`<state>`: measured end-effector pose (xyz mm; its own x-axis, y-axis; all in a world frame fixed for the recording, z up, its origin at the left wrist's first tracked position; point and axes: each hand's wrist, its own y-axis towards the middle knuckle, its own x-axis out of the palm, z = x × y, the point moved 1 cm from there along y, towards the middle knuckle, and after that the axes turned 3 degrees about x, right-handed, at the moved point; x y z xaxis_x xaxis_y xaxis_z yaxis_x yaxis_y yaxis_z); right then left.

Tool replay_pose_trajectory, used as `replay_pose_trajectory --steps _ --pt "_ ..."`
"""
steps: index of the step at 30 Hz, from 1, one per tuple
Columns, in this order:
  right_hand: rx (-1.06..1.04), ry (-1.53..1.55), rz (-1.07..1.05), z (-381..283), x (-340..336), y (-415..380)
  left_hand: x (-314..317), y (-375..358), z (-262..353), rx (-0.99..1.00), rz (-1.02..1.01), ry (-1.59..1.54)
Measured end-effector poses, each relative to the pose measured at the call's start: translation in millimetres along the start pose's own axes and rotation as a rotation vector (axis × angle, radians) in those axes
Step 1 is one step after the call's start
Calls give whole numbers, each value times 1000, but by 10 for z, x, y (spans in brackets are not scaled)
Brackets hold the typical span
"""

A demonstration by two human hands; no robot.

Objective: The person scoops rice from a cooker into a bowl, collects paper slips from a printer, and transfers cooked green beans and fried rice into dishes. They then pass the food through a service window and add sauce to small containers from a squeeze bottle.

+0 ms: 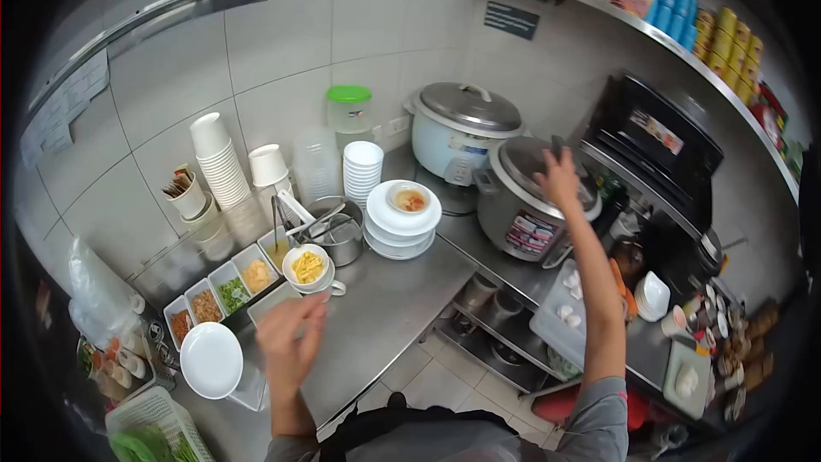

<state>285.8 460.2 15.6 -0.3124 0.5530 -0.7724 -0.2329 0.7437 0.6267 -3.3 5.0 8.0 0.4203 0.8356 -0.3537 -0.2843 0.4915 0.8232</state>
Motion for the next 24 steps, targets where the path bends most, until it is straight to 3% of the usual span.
replay_pose_trajectory --steps 2,3,4,7,8,11,18,21,24 --pt "86 -248 -35 400 16 -86 47 -30 185 89 -46 14" --pt "172 -313 -55 461 469 496 424 477 -178 122 -51 24" --pt "194 -389 -131 577 549 595 507 538 -198 123 -54 18" --pt "201 -471 -201 1011 971 994 639 613 -335 -18 -27 122" --pt "187 -437 -235 1275 1154 1190 681 630 -372 -52 -23 166" --pt "18 -244 -365 1283 809 1292 856 726 -465 -117 -49 215" --pt "-175 243 -319 1485 335 1545 1524 1074 -446 -112 -98 187" --pt "-181 197 -225 1181 443 1572 1900 1264 -422 -143 -134 99" --pt "-125 168 -166 801 807 1750 2184 1439 -344 -3 -176 114"
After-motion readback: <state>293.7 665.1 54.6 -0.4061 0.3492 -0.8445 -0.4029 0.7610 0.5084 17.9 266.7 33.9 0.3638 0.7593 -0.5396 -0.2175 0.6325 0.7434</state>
